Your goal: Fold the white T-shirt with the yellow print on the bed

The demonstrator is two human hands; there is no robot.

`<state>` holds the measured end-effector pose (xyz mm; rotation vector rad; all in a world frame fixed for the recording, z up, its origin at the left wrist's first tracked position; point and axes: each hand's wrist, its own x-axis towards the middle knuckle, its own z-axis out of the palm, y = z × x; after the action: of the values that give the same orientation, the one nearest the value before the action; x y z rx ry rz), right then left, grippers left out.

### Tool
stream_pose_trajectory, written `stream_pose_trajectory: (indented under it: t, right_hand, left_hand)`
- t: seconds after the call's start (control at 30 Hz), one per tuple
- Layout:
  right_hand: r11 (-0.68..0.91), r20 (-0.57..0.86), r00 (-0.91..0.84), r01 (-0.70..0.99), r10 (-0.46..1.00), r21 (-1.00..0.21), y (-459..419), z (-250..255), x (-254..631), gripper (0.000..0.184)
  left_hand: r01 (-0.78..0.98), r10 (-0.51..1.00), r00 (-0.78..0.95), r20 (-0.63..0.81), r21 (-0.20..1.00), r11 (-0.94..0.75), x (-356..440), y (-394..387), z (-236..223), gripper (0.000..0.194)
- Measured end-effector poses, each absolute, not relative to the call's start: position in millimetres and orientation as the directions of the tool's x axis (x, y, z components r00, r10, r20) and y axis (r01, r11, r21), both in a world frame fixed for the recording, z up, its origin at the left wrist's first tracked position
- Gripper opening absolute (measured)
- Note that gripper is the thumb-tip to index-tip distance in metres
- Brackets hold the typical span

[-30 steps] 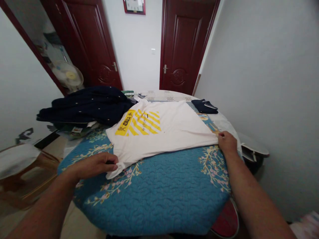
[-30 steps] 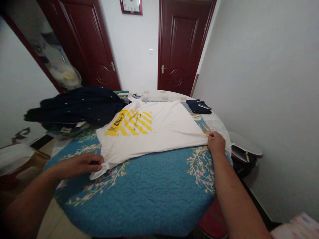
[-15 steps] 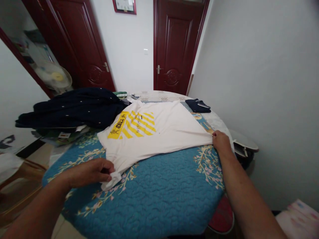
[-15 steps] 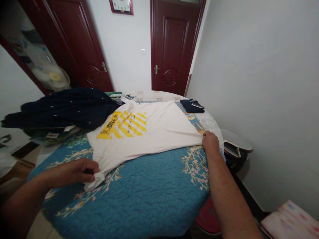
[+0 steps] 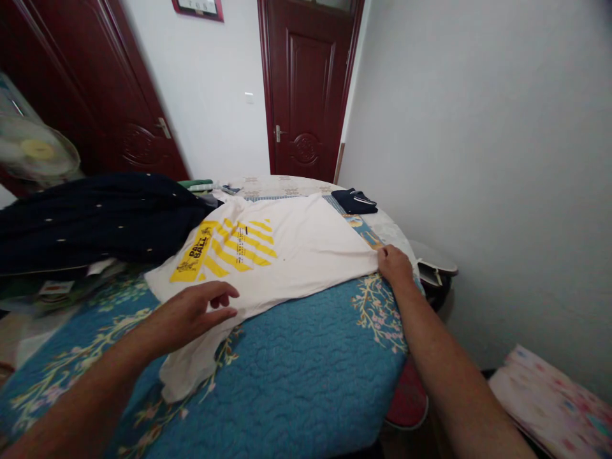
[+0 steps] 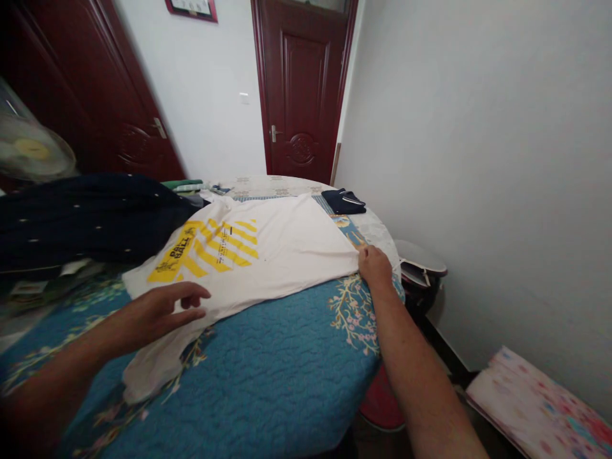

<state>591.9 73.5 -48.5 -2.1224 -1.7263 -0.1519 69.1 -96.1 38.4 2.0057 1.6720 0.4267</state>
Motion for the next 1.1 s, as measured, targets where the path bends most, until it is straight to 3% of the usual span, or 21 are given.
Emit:
stream_pose_trajectory:
  t: [0.2, 0.43, 0.6, 0.77, 1.0, 1.1]
  right_hand:
    - [-0.101, 0.283, 0.160, 0.972, 0.946, -0.210, 75.2, -48.9, 583.3, 0.036]
    - [-0.116, 0.268, 0.189, 0.957, 0.945, -0.265, 77.5, -48.2, 583.2, 0.031]
    - [-0.291, 0.230, 0.369, 0.905, 0.901, -0.311, 75.9, -48.4, 583.6, 0.033]
    - [-0.311, 0.219, 0.390, 0.894, 0.894, -0.322, 70.4, -42.8, 582.5, 0.033]
    - [-0.335, 0.074, 0.343, 0.936, 0.936, -0.106, 71.8, -29.7, 578.4, 0.038]
    - [-0.342, 0.065, 0.345, 0.938, 0.936, -0.054, 84.3, -17.1, 575.7, 0.039]
  left_hand:
    - [0.870, 0.946, 0.322, -0.028, 0.403, -0.284, 109.6, -62.7, -7.7, 0.032]
    - [0.828, 0.939, 0.339, 0.066, 0.452, -0.331, 103.5, -66.3, -26.7, 0.030]
    - [0.835, 0.950, 0.308, 0.046, 0.465, -0.293, 103.3, -66.0, -27.9, 0.029]
    - [0.828, 0.950, 0.307, 0.052, 0.479, -0.293, 104.0, -68.7, -27.5, 0.031]
    - [0.820, 0.921, 0.382, -0.072, 0.486, -0.302, 102.1, -63.0, 0.2, 0.036]
    - [0.831, 0.910, 0.413, -0.025, 0.420, -0.366, 103.3, -45.0, 17.0, 0.038]
